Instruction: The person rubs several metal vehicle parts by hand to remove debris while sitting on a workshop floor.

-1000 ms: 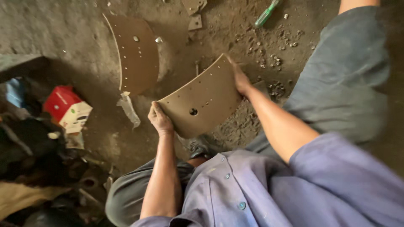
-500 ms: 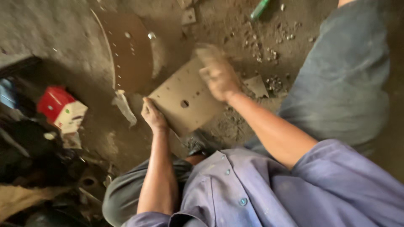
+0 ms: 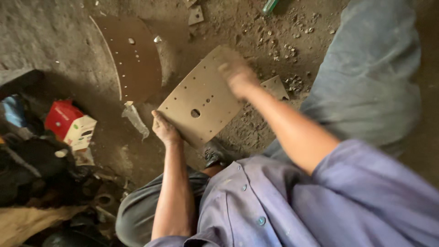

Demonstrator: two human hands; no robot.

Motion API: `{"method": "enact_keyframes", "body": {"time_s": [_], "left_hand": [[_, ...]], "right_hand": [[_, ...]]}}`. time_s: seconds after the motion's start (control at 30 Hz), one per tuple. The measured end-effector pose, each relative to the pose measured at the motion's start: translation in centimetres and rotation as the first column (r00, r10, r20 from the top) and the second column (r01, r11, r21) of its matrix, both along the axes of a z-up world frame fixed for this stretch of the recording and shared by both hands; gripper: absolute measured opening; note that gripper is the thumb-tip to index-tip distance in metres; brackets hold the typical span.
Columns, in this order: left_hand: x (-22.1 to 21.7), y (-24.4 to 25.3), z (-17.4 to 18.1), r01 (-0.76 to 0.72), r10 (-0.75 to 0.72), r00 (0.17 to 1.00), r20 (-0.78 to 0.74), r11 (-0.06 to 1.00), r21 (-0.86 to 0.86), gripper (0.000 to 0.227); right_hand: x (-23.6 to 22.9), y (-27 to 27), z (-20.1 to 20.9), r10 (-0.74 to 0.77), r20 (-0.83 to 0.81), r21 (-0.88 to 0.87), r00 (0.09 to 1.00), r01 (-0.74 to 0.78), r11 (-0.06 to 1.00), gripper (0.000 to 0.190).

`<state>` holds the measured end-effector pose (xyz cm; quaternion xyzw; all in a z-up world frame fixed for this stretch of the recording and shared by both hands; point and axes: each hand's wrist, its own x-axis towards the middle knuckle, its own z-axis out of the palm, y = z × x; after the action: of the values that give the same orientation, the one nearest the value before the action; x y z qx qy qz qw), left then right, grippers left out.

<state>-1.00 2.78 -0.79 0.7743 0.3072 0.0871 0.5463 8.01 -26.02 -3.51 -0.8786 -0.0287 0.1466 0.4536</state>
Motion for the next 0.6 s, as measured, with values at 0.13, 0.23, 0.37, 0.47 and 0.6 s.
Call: {"method": "enact_keyframes", "body": {"time_s": [0.13,0.23,0.37,0.47,0.6], "left_hand": [[1.0,0.7,0.1,-0.114,0.109,0.993,-0.047,0.984,-0.139,0.054],[0.4,1.6,-0.6,-0.080,0.073,0.996,-0.060,0.989,-0.124,0.060],[-0.2,1.8,-0.5,-0.006,0.005,1.000,-0.027,0.999,-0.047,0.061],[1.5,1.1,-0.3,-0.027,0.028,1.000,0.013,0.996,-0.088,0.060],[0.0,0.9,0.2,-0.081,0.070,0.993,-0.094,0.990,-0.115,0.058]], "right_hand": [[-0.2,-0.4,0.9,-0.077,-0.327,0.065,0.942,0.104,0.992,0.071],[-3.7,3.2,2.3,0.062,0.119,-0.071,0.991,-0.054,0.996,0.073],[-0.3,-0.9,-0.7,-0.082,-0.305,0.151,0.949,0.133,0.979,0.078],[-1.4,-0.5,0.4,-0.149,-0.496,0.056,0.855,0.203,0.978,0.081],[-3.3,2.1,6.3,0.069,0.113,-0.300,0.991,-0.032,0.954,0.089]]}}
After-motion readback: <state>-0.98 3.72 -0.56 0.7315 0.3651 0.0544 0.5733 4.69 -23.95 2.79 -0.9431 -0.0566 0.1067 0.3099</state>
